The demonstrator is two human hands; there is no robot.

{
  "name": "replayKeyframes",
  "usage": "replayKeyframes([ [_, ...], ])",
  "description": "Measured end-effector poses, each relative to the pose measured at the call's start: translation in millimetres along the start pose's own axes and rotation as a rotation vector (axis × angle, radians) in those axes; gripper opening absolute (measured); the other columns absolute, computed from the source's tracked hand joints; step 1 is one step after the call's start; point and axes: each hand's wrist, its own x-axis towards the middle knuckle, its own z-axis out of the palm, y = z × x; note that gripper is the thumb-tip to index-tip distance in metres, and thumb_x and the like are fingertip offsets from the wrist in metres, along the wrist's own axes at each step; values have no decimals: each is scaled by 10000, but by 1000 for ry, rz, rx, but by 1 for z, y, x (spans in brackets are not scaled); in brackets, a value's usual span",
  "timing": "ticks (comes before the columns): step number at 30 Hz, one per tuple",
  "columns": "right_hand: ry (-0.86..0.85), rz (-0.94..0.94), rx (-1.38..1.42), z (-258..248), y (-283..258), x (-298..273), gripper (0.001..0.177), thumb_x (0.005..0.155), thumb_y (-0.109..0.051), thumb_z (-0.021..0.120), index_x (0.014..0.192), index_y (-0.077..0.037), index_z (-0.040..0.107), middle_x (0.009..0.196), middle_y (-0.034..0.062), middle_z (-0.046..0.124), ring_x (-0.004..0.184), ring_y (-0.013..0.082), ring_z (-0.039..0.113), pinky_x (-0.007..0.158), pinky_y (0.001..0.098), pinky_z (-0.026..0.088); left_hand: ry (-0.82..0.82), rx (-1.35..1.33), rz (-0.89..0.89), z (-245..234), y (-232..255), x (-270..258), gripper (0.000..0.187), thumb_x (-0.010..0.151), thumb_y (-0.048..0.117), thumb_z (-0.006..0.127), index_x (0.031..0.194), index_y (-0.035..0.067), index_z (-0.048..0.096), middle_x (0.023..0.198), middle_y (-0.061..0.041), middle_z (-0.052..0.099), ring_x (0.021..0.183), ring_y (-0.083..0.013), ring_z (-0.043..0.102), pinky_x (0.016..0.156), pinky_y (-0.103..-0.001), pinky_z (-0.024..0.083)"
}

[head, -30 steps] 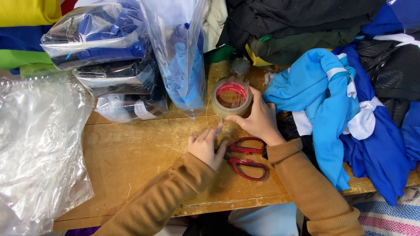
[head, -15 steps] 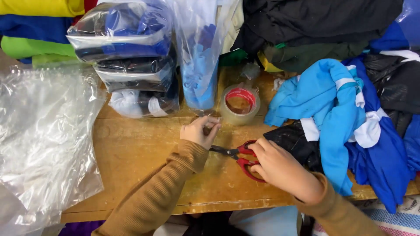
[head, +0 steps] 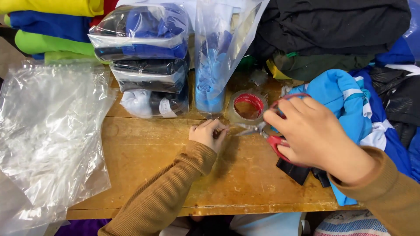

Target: The person is using tape and scissors to package blue fabric items into plastic bags on a cluttered workbench.

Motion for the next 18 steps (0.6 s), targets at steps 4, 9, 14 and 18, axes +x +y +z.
replayKeyframes([
  [4,1,-126,-188,3,-9,35,393,704,-310,713,1029,-173,541,835,46,565,801,264,570,738,372,435,53,15,24,3,-1,-2,126,911,298,692,788,281,679,794,133,697,696,-144,647,815,-355,388],
  [9,-111,-227,-331,42,-20,62,476,636,-318,776,1009,-121,555,878,112,631,899,284,595,932,421,445,87,68,71,4,-4,-5,115,846,378,760,857,315,665,793,90,692,846,-168,721,905,-391,459],
  [14,-207,-235,-294,51,-34,77,373,733,-243,806,1040,-135,622,933,130,692,914,282,631,950,435,456,66,92,43,9,-9,-3,113,855,418,743,859,345,657,798,117,672,864,-137,711,928,-382,444],
  [18,-244,-241,-244,65,-40,87,286,788,-216,801,1031,-147,667,944,125,729,917,282,655,940,440,459,42,110,56,20,-21,1,99,865,439,718,864,370,647,800,145,651,852,-114,696,918,-383,439],
])
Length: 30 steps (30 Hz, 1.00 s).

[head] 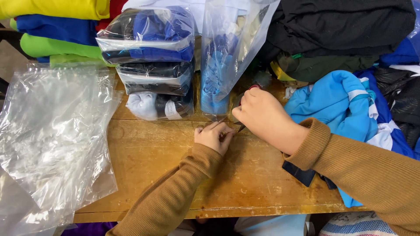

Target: The person is using tape and scissors to package blue fabric items into plastic bags on a cluttered workbench.

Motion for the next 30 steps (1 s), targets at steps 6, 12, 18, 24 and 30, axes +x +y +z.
replayKeyframes([
  [6,26,-40,12,-18,3,5,128,821,-174,793,932,-169,730,859,96,753,860,265,684,887,442,468,-13,18,-5,-3,2,-1,98,865,446,700,873,365,647,827,124,653,895,-140,703,914,-393,449],
  [12,30,-43,52,-14,-1,8,63,823,-146,772,790,-181,732,738,58,736,751,250,686,820,438,479,-30,23,-20,-9,8,-1,99,863,452,695,868,367,644,831,125,655,911,-138,706,929,-403,445],
  [18,111,-96,-6,-9,-1,5,315,817,-23,717,571,-191,613,531,-15,575,538,210,542,603,377,428,-38,20,-36,-13,12,0,111,853,458,687,873,353,654,828,114,664,921,-133,706,921,-408,445],
  [24,142,-194,-138,3,-2,7,379,789,14,705,536,-224,554,487,-31,502,486,183,427,565,344,364,-89,1,-124,-8,6,1,103,866,456,670,904,362,654,848,138,675,962,-117,702,970,-410,427],
  [30,221,-105,-98,-9,0,-5,61,810,-147,736,788,-138,680,719,90,699,740,281,632,788,424,454,-93,-107,-233,-37,15,4,88,923,381,617,973,318,651,908,92,716,996,-185,723,1012,-463,438],
])
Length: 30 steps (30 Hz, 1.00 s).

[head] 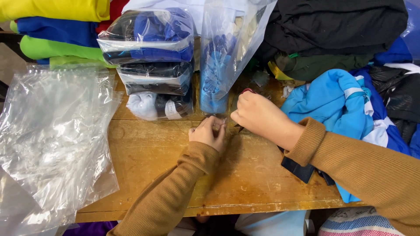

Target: The person is using tape and scissors to package blue fabric items into plastic bags on a cluttered workbench.

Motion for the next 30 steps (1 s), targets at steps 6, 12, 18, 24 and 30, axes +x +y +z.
replayKeyframes([
  [6,-99,177,176,-19,-44,-36,519,661,-378,838,1015,-97,583,855,137,656,860,300,607,860,462,449,63,14,65,17,-15,4,154,901,471,586,1004,357,598,883,128,628,954,-148,694,983,-444,446],
  [12,-482,410,803,5,-78,-92,718,722,-557,814,1229,-125,545,1119,97,609,1071,338,649,890,425,549,161,-115,216,-6,6,-11,354,824,484,625,1139,334,567,1026,93,584,851,-146,666,904,-473,469],
  [18,-413,555,1171,-30,-45,-101,465,906,-339,725,1259,-43,665,1156,145,678,1100,363,706,953,442,595,214,-113,277,23,-12,-7,321,881,508,659,1088,297,533,900,63,532,883,-193,665,933,-473,448],
  [24,347,771,1374,-41,-71,-73,533,894,-310,761,1326,-54,579,1147,89,687,969,199,701,863,323,604,422,38,814,5,19,-25,135,983,244,627,1109,212,660,1034,16,672,794,-155,594,761,-363,332],
  [30,707,806,1273,-34,-71,-70,40,914,21,691,931,-11,673,922,101,731,869,204,737,811,279,617,534,8,893,-2,31,-30,257,968,233,789,1213,247,715,1007,70,766,794,-44,657,736,-301,314],
])
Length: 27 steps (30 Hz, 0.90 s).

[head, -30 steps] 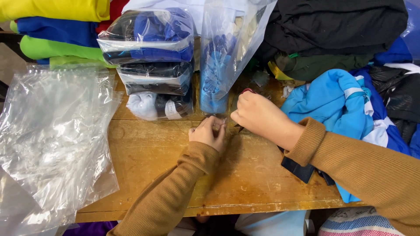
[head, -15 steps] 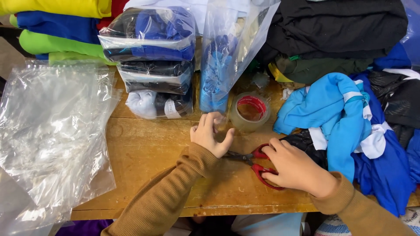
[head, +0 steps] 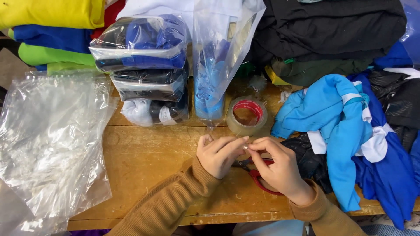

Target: The person is using tape and scissors to package blue fabric items into plastic bags on a cluttered workbench.

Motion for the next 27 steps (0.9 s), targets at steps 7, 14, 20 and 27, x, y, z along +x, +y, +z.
replayKeyframes([
  [7,140,-9,-32,-14,22,-12,48,937,-41,617,894,-20,621,856,92,694,755,204,678,720,285,557,-81,-336,-182,0,15,0,952,1031,355,677,1632,56,2,1142,125,795,1010,-10,759,967,-317,345],
  [14,408,158,-186,-55,92,23,80,1044,126,630,1069,50,628,911,202,699,875,350,714,765,432,602,162,-385,-309,13,-32,-3,789,945,167,711,1544,-78,260,1008,-100,753,621,-207,670,675,-339,486],
  [20,92,112,-517,-23,176,44,55,1005,17,718,1046,-9,744,929,151,724,838,311,747,686,391,648,258,-378,-406,23,-44,-15,504,935,21,597,1405,-79,446,1084,-142,652,726,-232,701,674,-330,575],
  [27,101,-191,-1050,19,228,67,51,1004,-124,737,1052,-139,730,812,3,662,547,116,680,509,228,627,310,-452,-433,24,-39,-15,408,899,-83,545,1307,-83,532,1056,-159,598,745,-269,667,694,-359,583],
])
